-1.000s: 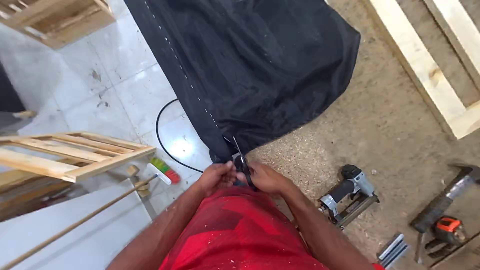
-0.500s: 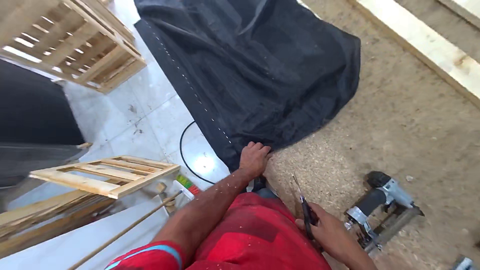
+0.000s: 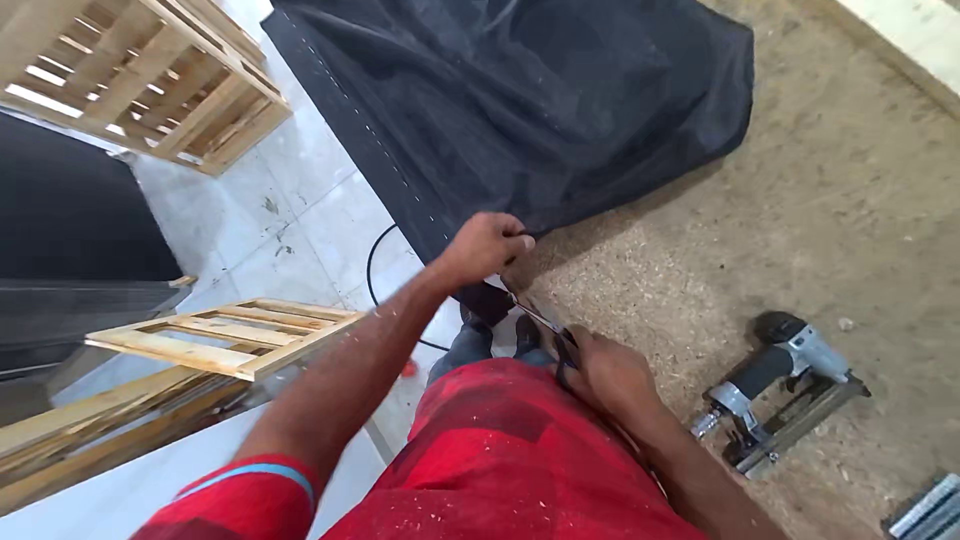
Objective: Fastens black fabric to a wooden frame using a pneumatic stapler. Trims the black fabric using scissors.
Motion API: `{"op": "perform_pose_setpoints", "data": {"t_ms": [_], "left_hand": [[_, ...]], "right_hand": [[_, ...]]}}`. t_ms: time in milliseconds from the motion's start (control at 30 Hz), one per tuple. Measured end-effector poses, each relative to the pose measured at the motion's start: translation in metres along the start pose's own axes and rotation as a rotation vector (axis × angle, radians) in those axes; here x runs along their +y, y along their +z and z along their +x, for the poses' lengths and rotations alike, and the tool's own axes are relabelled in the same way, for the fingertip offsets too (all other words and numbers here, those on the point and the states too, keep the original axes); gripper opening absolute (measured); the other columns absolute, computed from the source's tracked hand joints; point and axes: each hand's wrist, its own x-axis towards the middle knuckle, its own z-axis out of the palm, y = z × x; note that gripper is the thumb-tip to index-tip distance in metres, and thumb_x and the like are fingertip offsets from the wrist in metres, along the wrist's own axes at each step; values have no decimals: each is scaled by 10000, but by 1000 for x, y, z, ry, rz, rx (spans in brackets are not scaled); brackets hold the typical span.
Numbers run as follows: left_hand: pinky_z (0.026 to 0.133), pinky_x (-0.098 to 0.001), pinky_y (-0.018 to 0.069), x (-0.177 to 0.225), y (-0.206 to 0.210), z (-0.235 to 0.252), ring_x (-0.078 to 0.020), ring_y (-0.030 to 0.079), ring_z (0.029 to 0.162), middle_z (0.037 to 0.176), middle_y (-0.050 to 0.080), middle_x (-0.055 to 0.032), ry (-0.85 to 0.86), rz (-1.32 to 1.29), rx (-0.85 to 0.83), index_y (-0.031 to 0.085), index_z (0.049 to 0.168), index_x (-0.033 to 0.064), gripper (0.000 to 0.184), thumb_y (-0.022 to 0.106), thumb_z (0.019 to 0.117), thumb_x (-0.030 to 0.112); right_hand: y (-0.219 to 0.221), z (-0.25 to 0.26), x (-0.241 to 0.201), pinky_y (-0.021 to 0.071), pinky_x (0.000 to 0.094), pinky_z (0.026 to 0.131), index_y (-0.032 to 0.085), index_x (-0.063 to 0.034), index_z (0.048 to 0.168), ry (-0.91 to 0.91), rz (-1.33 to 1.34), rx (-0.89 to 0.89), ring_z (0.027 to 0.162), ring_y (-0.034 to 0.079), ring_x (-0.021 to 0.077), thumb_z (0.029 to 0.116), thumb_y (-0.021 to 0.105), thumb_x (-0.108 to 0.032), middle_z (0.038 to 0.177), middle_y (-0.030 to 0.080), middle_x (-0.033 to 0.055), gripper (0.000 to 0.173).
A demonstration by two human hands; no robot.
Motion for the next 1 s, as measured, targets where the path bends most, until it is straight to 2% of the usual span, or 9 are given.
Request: {"op": "perform_pose_setpoints", "data": {"t_ms": [167,400,500,600,700,733,767,933,1000], "left_hand": [[725,-407,589,2,-30,7,-157,693,751,823,731,-57,-47,-119,-31,757,942,75,187,719,955,258],[734,-433,600,-2,-12,-13,-140,699,749,803,733,-14,-21,-144,110,773,902,123,183,732,936,298],[780,-441,603,2,13,-31,-127,704,795,852,742,1,-5,-116,135,784,938,142,166,717,953,293],[848,-408,609,-8,41,-42,-108,718,877,930,763,2,65,-106,119,794,962,144,149,707,962,264],[916,-393,584,-17,49,-46,-143,711,975,1008,757,-43,137,-98,76,793,1014,115,173,685,980,245],[910,-391,584,-18,48,-46,-151,713,971,1001,756,-52,153,-105,77,793,1012,104,177,683,980,239],[908,-394,581,-17,45,-46,-156,711,971,999,753,-57,159,-116,71,791,1010,99,181,679,984,238],[889,-391,584,-19,42,-46,-156,709,954,978,750,-51,182,-151,64,789,1002,106,172,674,984,233],[870,-395,587,-21,41,-47,-161,705,932,956,743,-58,202,-187,70,786,986,92,171,675,982,222]], "right_hand": [[-3,44,-46,568,556,720,645,-147,1260,-77,-14,63,909,694,354,828,743,-472,1004,695,138,550],[6,70,-87,567,547,705,645,-138,1276,-18,-21,126,926,695,362,824,715,-478,1032,689,153,570],[12,76,-100,566,561,737,678,-95,1195,7,-44,154,970,694,384,862,682,-471,1072,693,184,503],[26,76,-104,564,575,748,725,-51,1029,-43,-86,236,920,713,390,916,636,-488,977,727,201,460],[9,66,-121,566,558,765,712,0,1074,12,-121,130,907,711,387,921,698,-366,999,719,219,397],[-6,63,-132,549,538,838,694,-2,1158,83,-127,1,972,701,368,961,676,-385,1073,716,206,431],[-9,63,-135,544,536,844,698,-13,1173,104,-142,-51,974,702,361,965,668,-396,1084,720,197,437],[25,73,-120,557,548,675,741,-53,1037,30,-179,168,785,710,365,905,721,-389,922,725,191,362],[29,78,-117,556,559,716,723,-50,1085,67,-172,91,824,707,376,919,717,-376,958,720,199,366]]}}
